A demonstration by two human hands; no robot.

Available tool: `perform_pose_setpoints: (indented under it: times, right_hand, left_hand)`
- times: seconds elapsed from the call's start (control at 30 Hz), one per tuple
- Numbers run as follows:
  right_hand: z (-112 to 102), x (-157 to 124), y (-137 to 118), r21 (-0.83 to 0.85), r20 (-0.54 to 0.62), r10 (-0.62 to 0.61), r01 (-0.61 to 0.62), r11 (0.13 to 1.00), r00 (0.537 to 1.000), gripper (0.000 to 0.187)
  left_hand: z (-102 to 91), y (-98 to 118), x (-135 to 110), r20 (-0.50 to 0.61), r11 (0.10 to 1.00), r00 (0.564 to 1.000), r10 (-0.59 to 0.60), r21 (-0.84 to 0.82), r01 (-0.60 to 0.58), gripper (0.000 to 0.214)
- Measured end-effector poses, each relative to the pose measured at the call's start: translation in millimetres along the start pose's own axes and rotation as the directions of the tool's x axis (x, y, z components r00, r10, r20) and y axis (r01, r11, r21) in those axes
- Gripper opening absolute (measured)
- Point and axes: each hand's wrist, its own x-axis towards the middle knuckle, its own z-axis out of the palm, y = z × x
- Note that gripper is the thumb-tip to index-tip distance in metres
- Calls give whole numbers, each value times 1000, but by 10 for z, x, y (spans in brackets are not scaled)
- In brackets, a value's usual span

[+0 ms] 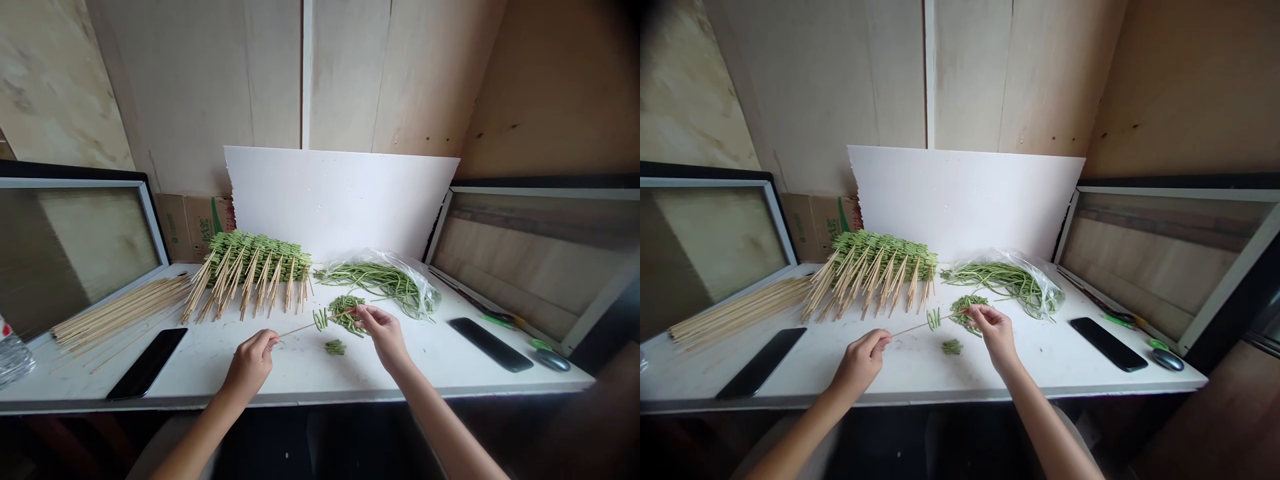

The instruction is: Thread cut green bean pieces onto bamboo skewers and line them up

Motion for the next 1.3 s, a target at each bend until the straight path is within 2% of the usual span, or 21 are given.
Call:
perform_pose_setpoints:
  times: [0.33, 0.53, 0.7, 0.8, 0.9, 1.1, 1.17, 1.3]
  right_hand:
    - [120, -68, 129, 101, -15, 24, -23, 995, 1000, 35]
    - [337, -236, 169, 73, 14, 58, -59, 996, 998, 33]
    - [450, -317, 134, 71, -9, 72, -71, 995, 997, 38]
    - [435, -305, 102, 11, -15, 67, -67, 998, 998, 42]
    - [411, -284, 98, -41, 43, 40, -38, 998, 998, 41]
    - [376, -255, 94, -35, 76, 27, -25, 999, 997, 36]
    - [327, -219, 79, 15, 47, 36, -37, 999, 998, 36]
    - [162, -79, 53, 209, -93, 105, -84, 974, 990, 41]
  left_hand:
    - [8, 25, -23, -26, 998, 999, 47, 45, -46, 27]
    - [41, 128, -32, -23, 996, 996, 82, 28, -81, 26]
    - [37, 182, 8, -42, 999, 998, 45, -9, -46, 22]
    - [43, 172, 15, -42, 1000, 999, -3, -28, 2, 22]
    - [57, 154, 3, -36, 999, 998, -44, -23, 43, 21]
    - [69, 117, -7, -46, 996, 995, -91, -24, 90, 20]
    - [63, 104, 5, -55, 993, 991, -119, -26, 118, 19]
    - [43, 92, 25, -50, 990, 989, -137, -38, 135, 19]
